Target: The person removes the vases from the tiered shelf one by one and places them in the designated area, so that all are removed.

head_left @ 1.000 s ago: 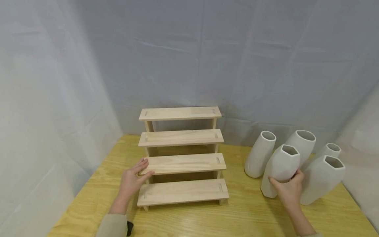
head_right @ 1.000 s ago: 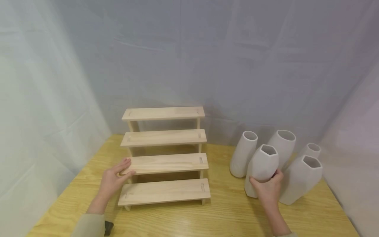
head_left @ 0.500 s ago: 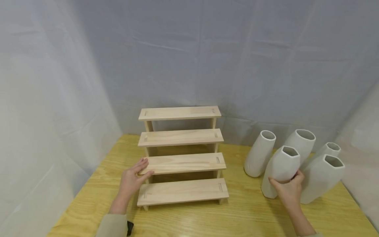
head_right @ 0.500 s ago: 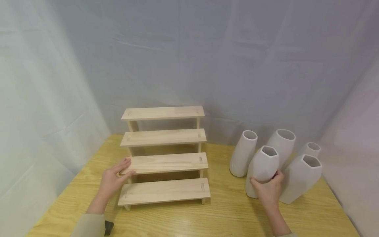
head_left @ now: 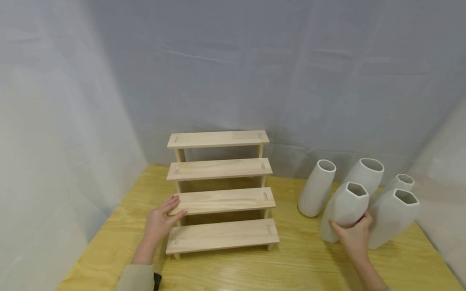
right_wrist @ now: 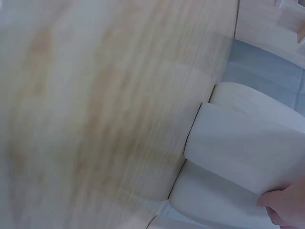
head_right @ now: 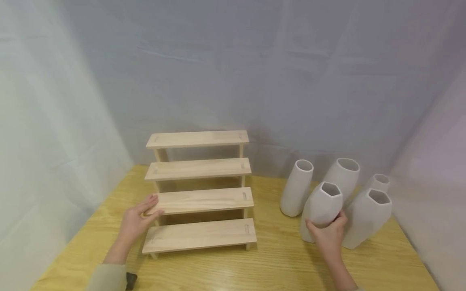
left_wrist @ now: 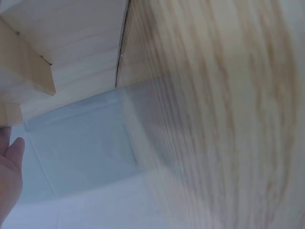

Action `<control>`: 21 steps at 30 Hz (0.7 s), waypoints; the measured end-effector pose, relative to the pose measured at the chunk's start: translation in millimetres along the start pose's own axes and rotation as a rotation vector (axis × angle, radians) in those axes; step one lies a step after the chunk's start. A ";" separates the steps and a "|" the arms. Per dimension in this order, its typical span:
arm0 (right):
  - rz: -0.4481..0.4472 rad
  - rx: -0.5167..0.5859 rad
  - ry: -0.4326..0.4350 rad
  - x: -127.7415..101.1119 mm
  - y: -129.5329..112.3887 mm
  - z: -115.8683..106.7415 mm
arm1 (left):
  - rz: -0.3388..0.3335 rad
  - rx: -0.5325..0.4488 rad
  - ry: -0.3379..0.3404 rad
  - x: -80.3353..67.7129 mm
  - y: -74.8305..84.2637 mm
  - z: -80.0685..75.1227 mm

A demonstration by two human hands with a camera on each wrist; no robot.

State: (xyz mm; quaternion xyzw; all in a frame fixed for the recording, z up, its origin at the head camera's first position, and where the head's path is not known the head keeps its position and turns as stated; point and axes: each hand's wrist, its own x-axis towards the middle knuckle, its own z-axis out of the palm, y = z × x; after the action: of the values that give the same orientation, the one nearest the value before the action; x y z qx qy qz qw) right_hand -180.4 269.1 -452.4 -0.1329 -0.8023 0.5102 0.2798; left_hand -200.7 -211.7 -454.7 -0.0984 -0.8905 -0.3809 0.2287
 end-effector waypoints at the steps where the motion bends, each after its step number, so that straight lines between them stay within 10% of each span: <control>1: -0.004 0.010 -0.003 -0.4 0.2 0.3 | 0.000 0.002 0.001 -0.2 -0.4 -0.6; 21: -0.021 0.036 -0.015 0.7 2.6 3.1 | 0.016 0.001 0.011 -0.5 0.0 -1.7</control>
State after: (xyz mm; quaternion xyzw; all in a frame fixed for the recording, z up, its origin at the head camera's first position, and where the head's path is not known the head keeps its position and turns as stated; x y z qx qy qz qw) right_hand -182.9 268.3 -455.5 -0.1157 -0.7964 0.5226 0.2814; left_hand -199.7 -212.9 -453.9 -0.1033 -0.8885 -0.3793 0.2366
